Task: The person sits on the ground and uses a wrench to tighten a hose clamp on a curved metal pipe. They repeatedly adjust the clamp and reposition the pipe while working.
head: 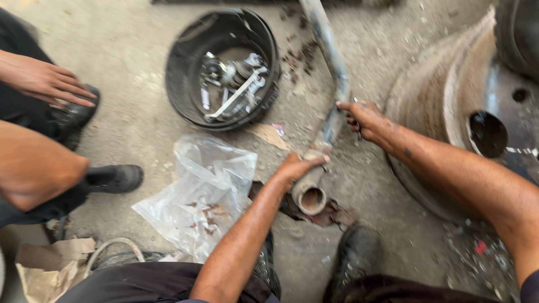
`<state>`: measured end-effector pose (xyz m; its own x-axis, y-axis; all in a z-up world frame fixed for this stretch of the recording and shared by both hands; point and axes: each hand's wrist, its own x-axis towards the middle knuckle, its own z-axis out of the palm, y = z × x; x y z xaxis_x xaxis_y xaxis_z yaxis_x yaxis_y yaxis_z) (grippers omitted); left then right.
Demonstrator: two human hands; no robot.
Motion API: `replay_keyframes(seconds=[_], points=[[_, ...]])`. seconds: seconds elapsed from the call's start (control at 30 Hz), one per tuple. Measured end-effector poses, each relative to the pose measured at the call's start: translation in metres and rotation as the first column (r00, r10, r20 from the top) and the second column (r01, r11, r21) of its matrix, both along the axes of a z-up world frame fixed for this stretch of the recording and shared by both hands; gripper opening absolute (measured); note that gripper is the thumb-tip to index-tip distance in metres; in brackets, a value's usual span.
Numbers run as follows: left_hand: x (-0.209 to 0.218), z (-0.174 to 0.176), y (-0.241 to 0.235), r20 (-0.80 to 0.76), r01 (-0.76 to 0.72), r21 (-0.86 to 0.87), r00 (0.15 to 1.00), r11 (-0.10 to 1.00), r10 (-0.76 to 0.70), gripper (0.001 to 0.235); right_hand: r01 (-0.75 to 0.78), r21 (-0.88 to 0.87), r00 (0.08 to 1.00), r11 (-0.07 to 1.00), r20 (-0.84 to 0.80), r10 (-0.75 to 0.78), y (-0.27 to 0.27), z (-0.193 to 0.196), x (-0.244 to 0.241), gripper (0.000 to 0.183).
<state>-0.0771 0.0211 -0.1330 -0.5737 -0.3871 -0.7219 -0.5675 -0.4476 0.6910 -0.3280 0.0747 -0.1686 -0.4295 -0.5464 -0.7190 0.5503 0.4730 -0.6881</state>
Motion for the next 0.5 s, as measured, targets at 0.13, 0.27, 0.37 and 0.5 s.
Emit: replay_keyframes(seconds=[0.13,0.27,0.37,0.5], points=[[-0.005,-0.002,-0.002,-0.004,0.056,0.114,0.998,0.992,-0.056,0.063,-0.097,0.147,0.982,0.984,-0.148,0.119,0.021,0.020,0.005,0.030],[-0.005,-0.006,0.005,0.036,0.041,0.011,0.999,0.999,-0.042,0.063,-0.204,0.130,0.917,0.970,-0.321,0.235,0.065,0.025,0.026,0.048],[-0.002,-0.011,0.009,-0.007,0.012,0.032,1.000,0.999,-0.012,0.063,-0.231,0.200,0.928,0.952,-0.247,0.277,0.100,0.026,0.045,0.046],[-0.003,-0.015,0.008,0.073,0.027,0.025,0.997,0.999,-0.029,0.064,-0.424,0.220,0.811,0.878,-0.340,0.477,0.130,0.041,0.076,0.030]])
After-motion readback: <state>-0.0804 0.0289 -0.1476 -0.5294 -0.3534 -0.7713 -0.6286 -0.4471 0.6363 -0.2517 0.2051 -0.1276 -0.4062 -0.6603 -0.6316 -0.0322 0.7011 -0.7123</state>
